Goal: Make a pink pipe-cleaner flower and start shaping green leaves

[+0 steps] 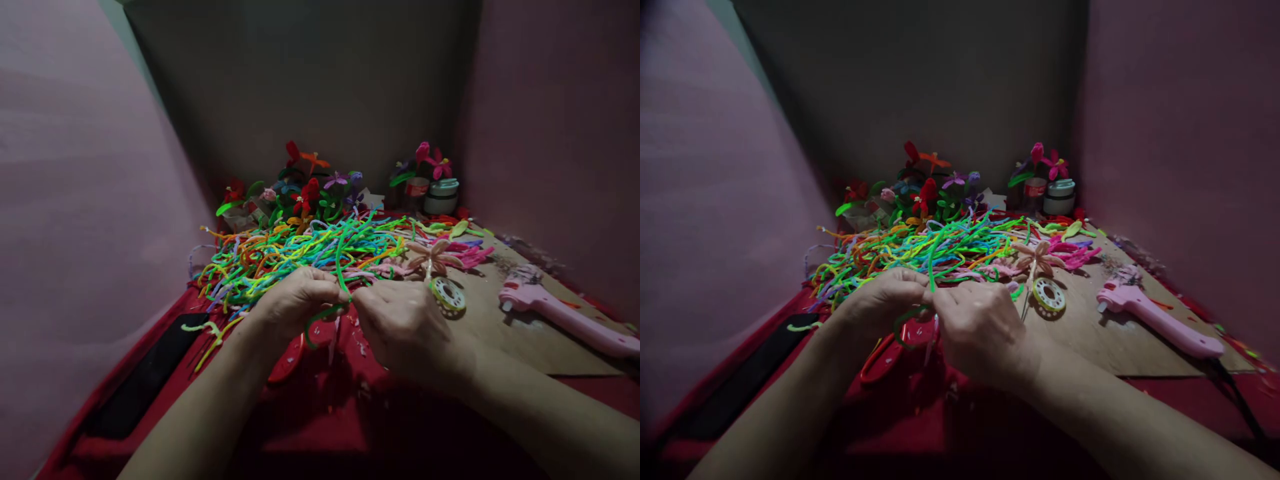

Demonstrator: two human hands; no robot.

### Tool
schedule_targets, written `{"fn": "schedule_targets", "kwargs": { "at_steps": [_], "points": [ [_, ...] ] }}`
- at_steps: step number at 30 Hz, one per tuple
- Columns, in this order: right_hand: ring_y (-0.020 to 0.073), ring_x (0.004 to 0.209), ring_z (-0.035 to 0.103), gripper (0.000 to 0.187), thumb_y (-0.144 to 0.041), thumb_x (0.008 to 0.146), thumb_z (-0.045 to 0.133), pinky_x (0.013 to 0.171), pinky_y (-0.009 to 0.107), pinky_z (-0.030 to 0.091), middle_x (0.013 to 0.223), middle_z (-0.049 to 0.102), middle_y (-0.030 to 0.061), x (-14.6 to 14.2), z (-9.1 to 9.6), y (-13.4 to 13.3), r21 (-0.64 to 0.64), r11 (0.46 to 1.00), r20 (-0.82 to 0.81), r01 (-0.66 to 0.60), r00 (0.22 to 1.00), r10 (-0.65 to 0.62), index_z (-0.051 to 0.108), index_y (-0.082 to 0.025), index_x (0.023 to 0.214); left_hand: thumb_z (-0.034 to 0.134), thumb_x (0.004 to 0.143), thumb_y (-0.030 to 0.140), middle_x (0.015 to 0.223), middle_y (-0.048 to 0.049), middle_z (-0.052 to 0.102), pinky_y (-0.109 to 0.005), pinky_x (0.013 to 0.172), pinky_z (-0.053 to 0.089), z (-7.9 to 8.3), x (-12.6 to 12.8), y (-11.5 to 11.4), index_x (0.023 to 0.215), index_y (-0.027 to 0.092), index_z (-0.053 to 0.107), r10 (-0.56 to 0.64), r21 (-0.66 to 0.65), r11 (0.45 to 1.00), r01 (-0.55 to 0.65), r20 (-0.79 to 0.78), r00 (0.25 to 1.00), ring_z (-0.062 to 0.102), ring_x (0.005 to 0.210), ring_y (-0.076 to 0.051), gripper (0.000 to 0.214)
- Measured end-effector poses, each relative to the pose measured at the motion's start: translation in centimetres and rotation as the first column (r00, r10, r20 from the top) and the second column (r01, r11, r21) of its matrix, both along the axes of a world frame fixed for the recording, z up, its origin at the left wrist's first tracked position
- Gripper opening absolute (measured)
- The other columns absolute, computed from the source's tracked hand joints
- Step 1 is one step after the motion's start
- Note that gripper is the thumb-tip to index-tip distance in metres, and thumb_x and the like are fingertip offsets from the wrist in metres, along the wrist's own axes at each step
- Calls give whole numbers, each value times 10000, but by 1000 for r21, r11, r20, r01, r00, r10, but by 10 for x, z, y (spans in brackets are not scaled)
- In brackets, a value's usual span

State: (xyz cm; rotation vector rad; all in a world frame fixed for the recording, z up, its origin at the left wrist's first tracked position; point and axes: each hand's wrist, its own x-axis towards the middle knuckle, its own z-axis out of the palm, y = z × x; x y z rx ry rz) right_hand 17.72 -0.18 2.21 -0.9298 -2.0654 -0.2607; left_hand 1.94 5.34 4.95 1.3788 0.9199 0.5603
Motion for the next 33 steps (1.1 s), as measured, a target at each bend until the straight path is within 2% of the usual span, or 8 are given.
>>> {"fn": "schedule_targets", "kwargs": {
  "at_steps": [2,7,12,14,19,23,28,33],
  "points": [
    [117,488,398,197,-75,755,426,495,285,234,518,475,21,1,-3,1,29,1000,16,4,1000,-5,545,-120,605,623,569,168,443,33,443,-217,456,271,-1,1,2,467,123,494,19,-27,999,-18,44,999,374,424,-56,170],
    [91,527,436,197,-140,804,459,524,236,297,559,497,4,3,3,5,-302,948,-243,-102,970,28,548,-126,629,680,618,207,438,50,405,-188,429,240,7,-5,0,485,107,518,18,75,997,-18,8,1000,324,420,-29,232],
    [57,444,323,206,-234,782,530,438,204,256,474,388,-55,6,13,9,-563,667,-670,-488,742,-23,536,-148,594,652,688,208,551,21,527,-185,452,328,20,-11,-8,672,117,629,-32,302,953,35,-14,999,420,470,-50,95],
    [47,405,286,199,-257,756,564,400,201,213,441,371,-68,7,14,12,-551,536,-784,-639,616,-72,533,-149,592,659,696,208,641,5,576,-207,534,399,20,-10,-10,770,144,645,6,545,838,-12,14,1000,496,564,-81,99],
    [33,367,271,159,-214,708,601,374,198,163,398,360,-78,8,11,15,-490,430,-866,-758,481,-138,537,-145,580,624,745,192,792,-24,564,-216,638,434,14,-6,-9,851,187,665,88,963,254,93,-118,989,535,713,-101,113],
    [32,375,272,158,-205,711,588,379,200,166,404,368,-76,7,12,13,-510,443,-849,-738,515,-119,537,-141,575,613,757,205,787,-22,515,-207,619,417,12,-6,-8,780,179,653,145,985,87,150,-162,976,504,720,-99,53],
    [42,414,265,224,-251,730,582,400,207,191,447,347,-77,6,14,6,-557,512,-786,-654,615,-69,482,-155,554,512,821,198,739,-13,538,-256,687,380,14,-4,-17,728,163,558,125,945,195,264,-291,949,452,720,-120,110],
    [77,509,344,208,-200,791,506,498,232,288,520,391,-46,1,13,-2,-508,787,-595,-350,803,-27,521,-154,588,413,858,333,602,41,349,-212,497,293,14,1,-24,645,171,406,33,645,740,191,-319,947,315,551,-85,269]
  ]
}}
